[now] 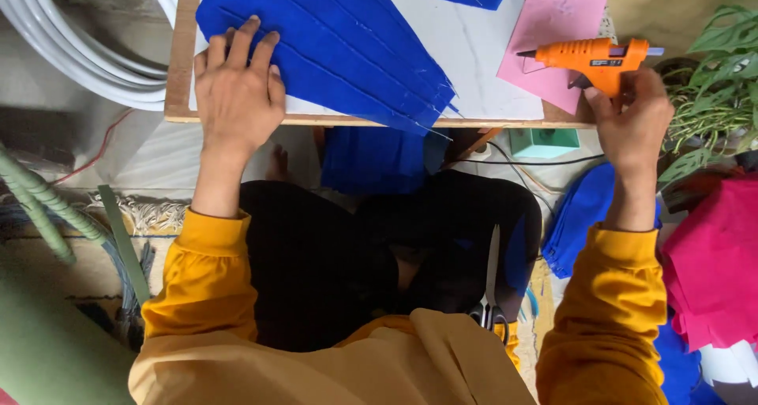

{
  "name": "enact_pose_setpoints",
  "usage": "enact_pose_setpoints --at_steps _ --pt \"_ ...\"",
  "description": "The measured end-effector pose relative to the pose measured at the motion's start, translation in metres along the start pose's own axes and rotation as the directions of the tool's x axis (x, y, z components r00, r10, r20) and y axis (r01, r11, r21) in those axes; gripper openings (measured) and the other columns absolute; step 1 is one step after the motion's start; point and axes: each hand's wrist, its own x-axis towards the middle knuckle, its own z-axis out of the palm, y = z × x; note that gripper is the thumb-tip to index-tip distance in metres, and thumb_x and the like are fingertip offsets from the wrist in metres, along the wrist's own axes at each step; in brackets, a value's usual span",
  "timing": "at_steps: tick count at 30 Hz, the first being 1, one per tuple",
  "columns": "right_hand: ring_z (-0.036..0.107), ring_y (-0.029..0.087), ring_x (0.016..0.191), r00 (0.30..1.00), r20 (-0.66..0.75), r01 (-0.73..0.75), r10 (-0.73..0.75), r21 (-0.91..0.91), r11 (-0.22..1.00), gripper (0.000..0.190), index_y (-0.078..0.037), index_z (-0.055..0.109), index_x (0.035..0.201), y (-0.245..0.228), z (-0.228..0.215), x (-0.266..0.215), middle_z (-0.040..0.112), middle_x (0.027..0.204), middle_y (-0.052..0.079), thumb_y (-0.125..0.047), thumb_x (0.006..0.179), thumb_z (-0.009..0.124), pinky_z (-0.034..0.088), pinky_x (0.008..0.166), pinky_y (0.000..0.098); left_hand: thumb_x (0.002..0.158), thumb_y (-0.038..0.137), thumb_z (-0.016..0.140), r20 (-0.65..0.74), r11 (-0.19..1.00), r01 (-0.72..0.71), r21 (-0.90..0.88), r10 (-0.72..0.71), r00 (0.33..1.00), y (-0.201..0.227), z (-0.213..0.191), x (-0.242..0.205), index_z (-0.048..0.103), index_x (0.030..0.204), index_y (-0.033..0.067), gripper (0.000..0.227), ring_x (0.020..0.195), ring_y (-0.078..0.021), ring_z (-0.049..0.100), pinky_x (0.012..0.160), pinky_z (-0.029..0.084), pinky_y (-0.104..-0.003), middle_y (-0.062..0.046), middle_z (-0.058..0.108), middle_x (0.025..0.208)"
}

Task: Assembling blue fabric pieces into a structure using a hot glue gun and scissors

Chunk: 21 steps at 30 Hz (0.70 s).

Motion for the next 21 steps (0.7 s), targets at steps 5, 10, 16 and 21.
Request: enact_pose_setpoints --at_steps 5,10,16,21 --pt "0.040 0.012 0.065 0.978 0.136 -0.197 0.160 0.337 0.921 0.017 0.012 0.052 0.111 -0.004 -0.002 0.004 0.049 0.083 0.009 0.008 0.095 0.057 0.036 0.056 0.0220 0.081 0.014 0.055 -0.003 0.999 0.003 -0.032 -0.004 1.000 0.001 -0.004 0.000 0.063 0.111 0.0041 0.033 0.101 -0.0266 0.051 0.083 0.040 -0.035 -0.011 0.056 0.119" --pt "0.044 0.006 0.070 0.917 0.221 -0.398 0.332 0.534 0.746 0.014 0.000 0.049 0.111 0.000 -0.006 0.010 0.051 0.089 0.002 -0.002 0.098 0.049 0.039 0.065 0.0164 0.080 0.012 0.056 -0.019 0.997 0.019 -0.080 -0.021 1.000 0.002 -0.006 0.001 0.064 0.115 0.0084 0.036 0.100 -0.0279 0.053 0.083 0.040 -0.035 -0.013 0.058 0.116" --pt "0.048 0.006 0.079 0.948 0.201 -0.318 0.247 0.537 0.781 0.013 -0.001 0.048 0.116 -0.033 -0.031 0.034 0.052 0.100 0.002 -0.005 0.104 0.044 0.041 0.072 0.0157 0.079 0.014 0.057 -0.051 0.996 0.085 -0.032 -0.087 0.995 0.003 0.004 -0.002 0.068 0.107 0.0128 0.030 0.100 -0.0265 0.055 0.082 0.045 -0.034 -0.012 0.058 0.114" --pt "0.050 0.007 0.095 0.935 0.340 -0.313 0.102 0.654 0.689 0.027 -0.007 0.036 0.135 -0.068 -0.012 0.075 0.045 0.111 0.002 -0.016 0.110 0.041 0.052 0.088 0.0197 0.071 0.011 0.061 -0.090 0.968 0.184 -0.168 -0.201 0.975 0.007 0.009 -0.005 0.067 0.102 0.0077 0.032 0.107 -0.0257 0.049 0.099 0.030 -0.043 -0.012 0.054 0.113"
